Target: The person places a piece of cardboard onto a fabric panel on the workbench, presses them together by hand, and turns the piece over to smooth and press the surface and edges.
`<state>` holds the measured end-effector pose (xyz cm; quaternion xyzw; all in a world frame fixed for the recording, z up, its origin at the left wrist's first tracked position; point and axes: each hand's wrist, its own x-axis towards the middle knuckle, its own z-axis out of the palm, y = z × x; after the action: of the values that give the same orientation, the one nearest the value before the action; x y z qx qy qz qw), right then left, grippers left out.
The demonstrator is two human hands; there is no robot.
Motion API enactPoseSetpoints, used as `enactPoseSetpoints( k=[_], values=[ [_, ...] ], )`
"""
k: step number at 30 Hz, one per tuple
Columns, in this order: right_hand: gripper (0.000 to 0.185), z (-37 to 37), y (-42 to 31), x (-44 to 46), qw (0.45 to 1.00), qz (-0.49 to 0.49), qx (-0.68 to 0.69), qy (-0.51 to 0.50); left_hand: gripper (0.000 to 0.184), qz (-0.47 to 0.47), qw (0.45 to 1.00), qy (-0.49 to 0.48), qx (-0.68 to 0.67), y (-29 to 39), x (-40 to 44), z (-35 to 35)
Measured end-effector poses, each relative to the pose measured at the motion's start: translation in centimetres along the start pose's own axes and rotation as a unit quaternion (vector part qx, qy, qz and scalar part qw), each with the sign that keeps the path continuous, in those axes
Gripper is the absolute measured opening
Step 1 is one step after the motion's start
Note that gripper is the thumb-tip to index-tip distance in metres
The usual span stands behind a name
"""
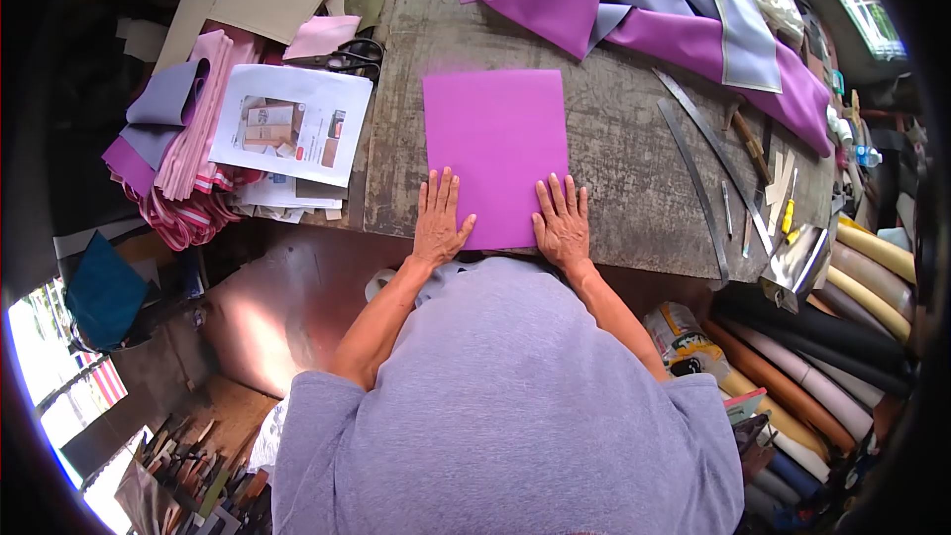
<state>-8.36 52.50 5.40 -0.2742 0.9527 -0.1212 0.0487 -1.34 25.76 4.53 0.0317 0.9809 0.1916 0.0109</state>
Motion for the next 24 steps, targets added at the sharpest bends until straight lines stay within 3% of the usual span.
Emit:
enactPoseSetpoints(
  k=[3,6,9,12,16,19,24],
  values=[
    [0.061,0.3,0.1,-0.2,1.000,-0.008,-0.015,0.003,0.073,-0.099,0.972,0.111,-0.182,0.5,0.7,-0.7],
    [0.060,0.6,0.3,-0.4,0.999,-0.016,-0.023,0.017,0.065,-0.211,0.938,0.149,-0.230,-0.6,2.7,-1.3],
    [0.060,0.7,0.2,-0.4,1.000,-0.012,-0.021,0.016,0.059,-0.331,0.825,0.128,-0.439,-1.2,4.6,-2.2],
    [0.061,0.6,0.3,-0.4,0.999,-0.017,-0.024,0.026,0.056,-0.340,0.796,0.147,-0.479,-3.1,5.7,-1.0],
    [0.064,0.5,0.3,-0.5,0.999,-0.002,0.017,0.035,0.048,-0.417,0.685,0.121,-0.585,-3.8,6.9,-3.5],
    [0.065,0.2,0.0,-0.5,0.995,0.024,0.065,0.066,0.051,-0.411,0.713,0.078,-0.563,-4.5,7.7,-4.1],
    [0.065,1.4,2.8,-4.1,0.974,0.188,0.022,0.124,0.028,-0.368,0.741,0.054,-0.559,-5.2,8.3,-3.2]
  ],
)
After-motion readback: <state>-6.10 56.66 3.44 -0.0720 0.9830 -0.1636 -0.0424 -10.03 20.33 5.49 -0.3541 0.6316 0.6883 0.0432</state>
